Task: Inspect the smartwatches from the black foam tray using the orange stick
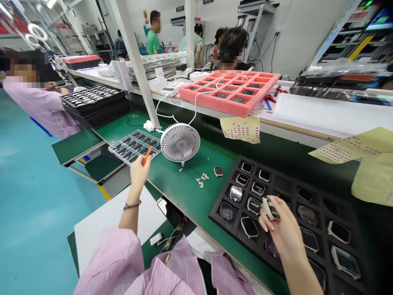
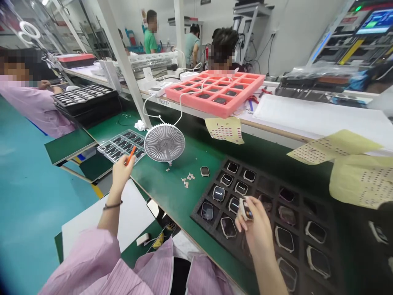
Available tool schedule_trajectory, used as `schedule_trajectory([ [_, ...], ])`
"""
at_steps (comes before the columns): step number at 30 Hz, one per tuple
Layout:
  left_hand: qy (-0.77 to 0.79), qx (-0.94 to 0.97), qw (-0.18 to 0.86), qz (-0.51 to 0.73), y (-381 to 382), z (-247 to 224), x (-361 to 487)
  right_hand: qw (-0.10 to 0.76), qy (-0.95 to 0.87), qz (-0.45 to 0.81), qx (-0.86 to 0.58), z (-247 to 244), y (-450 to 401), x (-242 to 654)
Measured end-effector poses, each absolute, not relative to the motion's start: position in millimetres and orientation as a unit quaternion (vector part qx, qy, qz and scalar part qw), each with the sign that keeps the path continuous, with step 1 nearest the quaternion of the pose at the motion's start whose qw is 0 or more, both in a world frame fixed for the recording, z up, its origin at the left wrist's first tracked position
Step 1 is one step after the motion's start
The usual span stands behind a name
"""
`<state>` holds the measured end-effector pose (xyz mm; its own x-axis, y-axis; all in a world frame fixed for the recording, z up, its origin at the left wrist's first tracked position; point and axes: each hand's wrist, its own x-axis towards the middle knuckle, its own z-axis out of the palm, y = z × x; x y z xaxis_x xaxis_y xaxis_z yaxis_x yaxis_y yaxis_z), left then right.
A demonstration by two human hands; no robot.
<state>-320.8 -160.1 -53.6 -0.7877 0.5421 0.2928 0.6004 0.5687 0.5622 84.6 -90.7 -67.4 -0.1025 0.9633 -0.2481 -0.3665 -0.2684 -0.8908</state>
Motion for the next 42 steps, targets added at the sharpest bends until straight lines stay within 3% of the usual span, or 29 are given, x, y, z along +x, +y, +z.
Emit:
schedule_trajectory([
  [4, -0.915, -0.280, 0.040, -0.288, -133.3, -60.2, -382.6, 0.412, -0.367, 0.707, -0.443, -75.0, -97.6, 81.1],
  [8, -0.925, -0.246, 0.030, -0.288, -111.3, -61.7, -399.3, 0.377, -0.426, 0.688, -0.451, -76.5, -99.9, 78.6],
  [15, -0.868, -0.277, 0.038, -0.411, -111.0, -18.6, -346.7, 0.346, -0.551, 0.589, -0.480, -72.3, -95.7, 73.2],
  [17, -0.693, -0.337, -0.085, -0.632, -117.7, 3.5, -296.7, 0.356, -0.598, 0.543, -0.469, -67.4, -97.9, 64.5],
  [20, -0.452, -0.368, -0.315, -0.749, -128.1, 29.5, -208.3, 0.363, -0.682, 0.473, -0.424, -55.4, -105.6, 47.0],
  [24, -0.289, -0.403, -0.501, -0.709, -131.4, 32.8, -120.1, 0.340, -0.766, 0.418, -0.350, -37.3, -118.8, 30.4],
  [27, -0.238, -0.410, -0.562, -0.678, -126.1, 22.4, -94.0, 0.334, -0.800, 0.384, -0.319, -27.9, -125.0, 28.9],
  [42, -0.225, -0.463, -0.565, -0.645, -124.9, 13.7, -89.0, 0.313, -0.812, 0.393, -0.296, -21.5, -131.5, 32.7],
])
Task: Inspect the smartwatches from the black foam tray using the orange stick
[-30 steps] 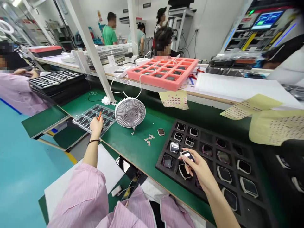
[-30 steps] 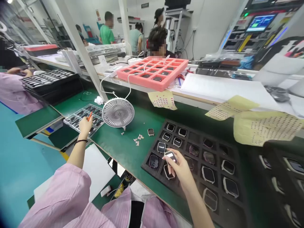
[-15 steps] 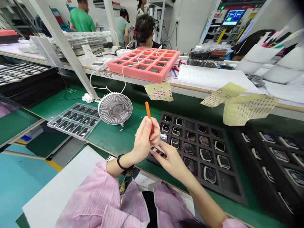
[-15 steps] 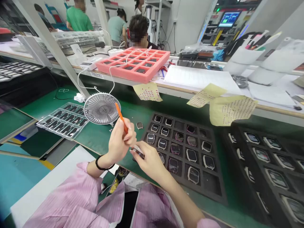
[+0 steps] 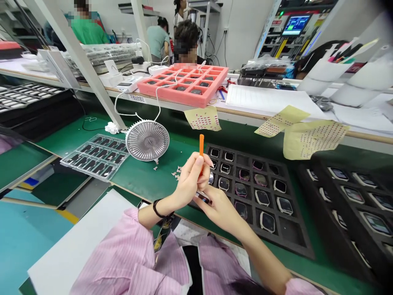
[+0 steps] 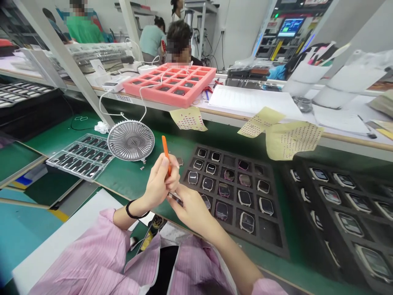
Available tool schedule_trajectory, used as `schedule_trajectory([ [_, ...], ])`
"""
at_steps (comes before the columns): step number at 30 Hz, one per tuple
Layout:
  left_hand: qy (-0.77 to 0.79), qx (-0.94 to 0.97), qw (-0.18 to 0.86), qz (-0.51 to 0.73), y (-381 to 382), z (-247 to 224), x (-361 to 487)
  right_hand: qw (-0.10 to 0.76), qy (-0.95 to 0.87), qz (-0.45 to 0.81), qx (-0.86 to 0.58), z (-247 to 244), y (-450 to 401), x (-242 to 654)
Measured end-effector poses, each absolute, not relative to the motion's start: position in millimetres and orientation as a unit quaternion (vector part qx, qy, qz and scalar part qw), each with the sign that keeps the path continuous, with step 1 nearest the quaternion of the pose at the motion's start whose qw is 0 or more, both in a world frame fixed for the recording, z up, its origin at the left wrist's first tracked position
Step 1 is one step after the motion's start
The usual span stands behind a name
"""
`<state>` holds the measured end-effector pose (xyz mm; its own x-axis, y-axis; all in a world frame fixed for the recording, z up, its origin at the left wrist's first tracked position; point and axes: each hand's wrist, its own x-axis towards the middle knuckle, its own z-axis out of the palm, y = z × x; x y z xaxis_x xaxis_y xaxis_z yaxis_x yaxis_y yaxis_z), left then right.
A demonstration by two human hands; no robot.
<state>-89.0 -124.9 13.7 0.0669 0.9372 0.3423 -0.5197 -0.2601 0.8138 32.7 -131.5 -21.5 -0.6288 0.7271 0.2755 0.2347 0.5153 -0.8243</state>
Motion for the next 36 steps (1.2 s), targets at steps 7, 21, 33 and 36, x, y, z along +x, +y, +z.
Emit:
schedule_trajectory([
  [7, 0.221, 0.484, 0.553, 0.641, -123.9, 5.2, -84.1, 0.315, -0.785, 0.443, -0.297, -18.5, -131.9, 29.6],
  [21, 0.914, 0.297, -0.062, 0.270, -165.9, -4.4, -343.8, 0.281, -0.754, 0.448, -0.390, -64.4, -120.7, 55.2],
  [33, 0.955, 0.282, 0.049, 0.074, -144.1, -64.2, -394.8, 0.277, -0.746, 0.440, -0.416, -68.4, -116.8, 55.6],
  [36, 0.955, 0.283, 0.058, 0.060, -136.1, -67.2, -399.8, 0.273, -0.743, 0.443, -0.420, -72.6, -116.5, 56.2],
])
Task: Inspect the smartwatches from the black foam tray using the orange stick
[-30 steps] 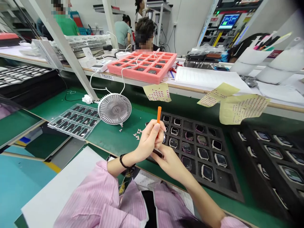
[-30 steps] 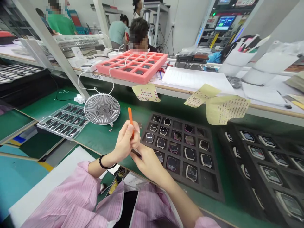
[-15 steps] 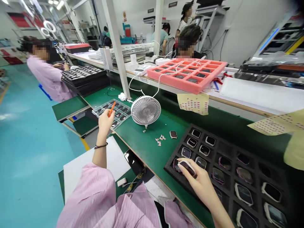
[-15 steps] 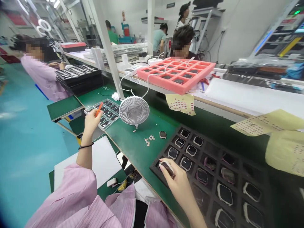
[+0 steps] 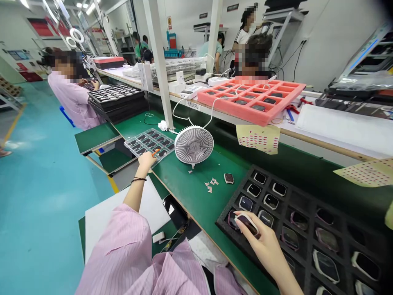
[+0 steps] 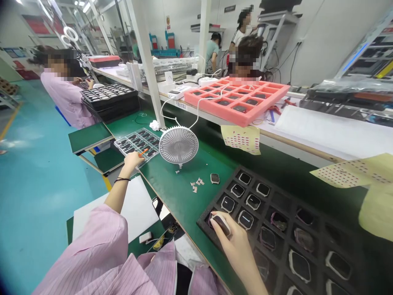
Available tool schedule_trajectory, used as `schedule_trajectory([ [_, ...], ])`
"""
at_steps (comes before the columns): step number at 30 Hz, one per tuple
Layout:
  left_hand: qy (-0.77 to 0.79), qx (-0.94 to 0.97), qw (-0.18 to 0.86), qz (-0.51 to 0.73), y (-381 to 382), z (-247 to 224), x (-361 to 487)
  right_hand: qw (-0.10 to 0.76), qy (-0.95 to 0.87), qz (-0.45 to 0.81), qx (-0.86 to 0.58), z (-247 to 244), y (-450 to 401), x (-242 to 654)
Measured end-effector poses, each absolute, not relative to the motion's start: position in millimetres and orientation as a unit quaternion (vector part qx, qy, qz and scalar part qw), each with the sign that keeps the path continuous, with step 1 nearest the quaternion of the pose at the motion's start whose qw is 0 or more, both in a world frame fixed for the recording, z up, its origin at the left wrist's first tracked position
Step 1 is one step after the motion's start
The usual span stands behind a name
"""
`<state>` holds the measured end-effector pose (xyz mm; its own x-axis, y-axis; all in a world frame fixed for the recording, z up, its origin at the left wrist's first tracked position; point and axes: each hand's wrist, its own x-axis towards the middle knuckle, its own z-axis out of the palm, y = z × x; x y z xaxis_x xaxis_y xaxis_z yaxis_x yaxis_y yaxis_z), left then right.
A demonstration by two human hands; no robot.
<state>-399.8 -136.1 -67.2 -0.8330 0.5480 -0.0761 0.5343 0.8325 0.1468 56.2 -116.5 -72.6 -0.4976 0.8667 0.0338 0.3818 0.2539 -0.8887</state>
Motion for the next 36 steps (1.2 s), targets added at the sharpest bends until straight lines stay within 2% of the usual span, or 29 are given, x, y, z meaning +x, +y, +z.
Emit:
schedule_trajectory([
  [8, 0.957, 0.272, 0.094, 0.044, -128.7, -67.3, -408.6, 0.288, -0.733, 0.452, -0.418, -82.5, -117.2, 58.4],
  [13, 0.955, 0.280, 0.084, 0.057, -131.1, -64.3, -404.5, 0.306, -0.679, 0.512, -0.428, -80.2, -118.9, 56.1],
  [17, 0.951, 0.294, 0.028, 0.086, -139.3, -54.3, -390.1, 0.315, -0.606, 0.586, -0.436, -74.3, -119.5, 52.5],
  [21, 0.923, 0.344, -0.088, 0.150, -153.0, -34.3, -352.9, 0.370, -0.481, 0.670, -0.427, -68.1, -117.4, 44.7],
  [24, 0.780, 0.510, -0.205, 0.299, -164.2, -22.1, -303.4, 0.396, -0.380, 0.744, -0.381, -63.5, -115.3, 36.5],
  [26, 0.653, 0.633, -0.252, 0.330, -170.2, -18.1, -263.7, 0.402, -0.341, 0.775, -0.349, -60.2, -115.1, 31.6],
  [28, 0.490, 0.764, -0.273, 0.318, -172.9, -16.6, -225.2, 0.406, -0.321, 0.792, -0.324, -56.9, -116.2, 27.7],
  [31, 0.319, 0.863, -0.274, 0.281, -169.7, -15.4, -182.7, 0.407, -0.307, 0.808, -0.297, -51.7, -119.9, 24.3],
  [36, 0.223, 0.901, -0.293, 0.232, -157.1, -16.0, -161.1, 0.409, -0.299, 0.812, -0.291, -43.2, -126.4, 22.9],
])
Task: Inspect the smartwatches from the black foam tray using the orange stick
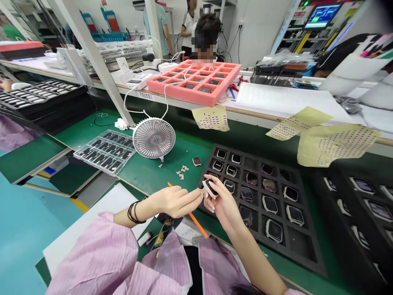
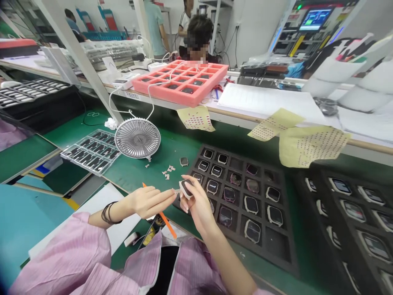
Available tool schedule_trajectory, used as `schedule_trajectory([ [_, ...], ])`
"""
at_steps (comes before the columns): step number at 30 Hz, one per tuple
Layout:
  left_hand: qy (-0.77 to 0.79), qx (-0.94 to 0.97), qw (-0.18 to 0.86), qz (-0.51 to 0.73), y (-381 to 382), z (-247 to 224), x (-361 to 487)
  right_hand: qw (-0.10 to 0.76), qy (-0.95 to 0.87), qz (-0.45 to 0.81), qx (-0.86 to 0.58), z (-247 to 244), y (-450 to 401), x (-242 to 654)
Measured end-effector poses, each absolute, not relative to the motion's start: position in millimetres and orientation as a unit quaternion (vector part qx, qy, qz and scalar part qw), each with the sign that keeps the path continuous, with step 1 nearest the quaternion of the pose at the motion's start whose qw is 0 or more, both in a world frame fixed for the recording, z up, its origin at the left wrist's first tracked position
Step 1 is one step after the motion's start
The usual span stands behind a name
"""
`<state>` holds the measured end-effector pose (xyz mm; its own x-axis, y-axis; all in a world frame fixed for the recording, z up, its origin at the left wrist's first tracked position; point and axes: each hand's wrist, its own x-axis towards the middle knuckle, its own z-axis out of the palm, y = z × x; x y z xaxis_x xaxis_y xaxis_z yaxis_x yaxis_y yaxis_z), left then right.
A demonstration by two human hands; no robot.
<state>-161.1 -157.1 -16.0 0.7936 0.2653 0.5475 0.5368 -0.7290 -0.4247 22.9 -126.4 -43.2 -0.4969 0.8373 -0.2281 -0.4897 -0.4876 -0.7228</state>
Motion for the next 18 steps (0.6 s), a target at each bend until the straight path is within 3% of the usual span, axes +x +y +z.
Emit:
schedule_trajectory([
  [7, -0.174, -0.890, 0.336, -0.256, -151.3, -21.6, -163.2, 0.402, -0.301, 0.813, -0.294, -40.6, -128.7, 22.0],
  [18, -0.148, -0.908, 0.304, -0.247, -145.5, -10.8, -156.8, 0.378, -0.285, 0.832, -0.289, -43.0, -128.2, 22.0],
])
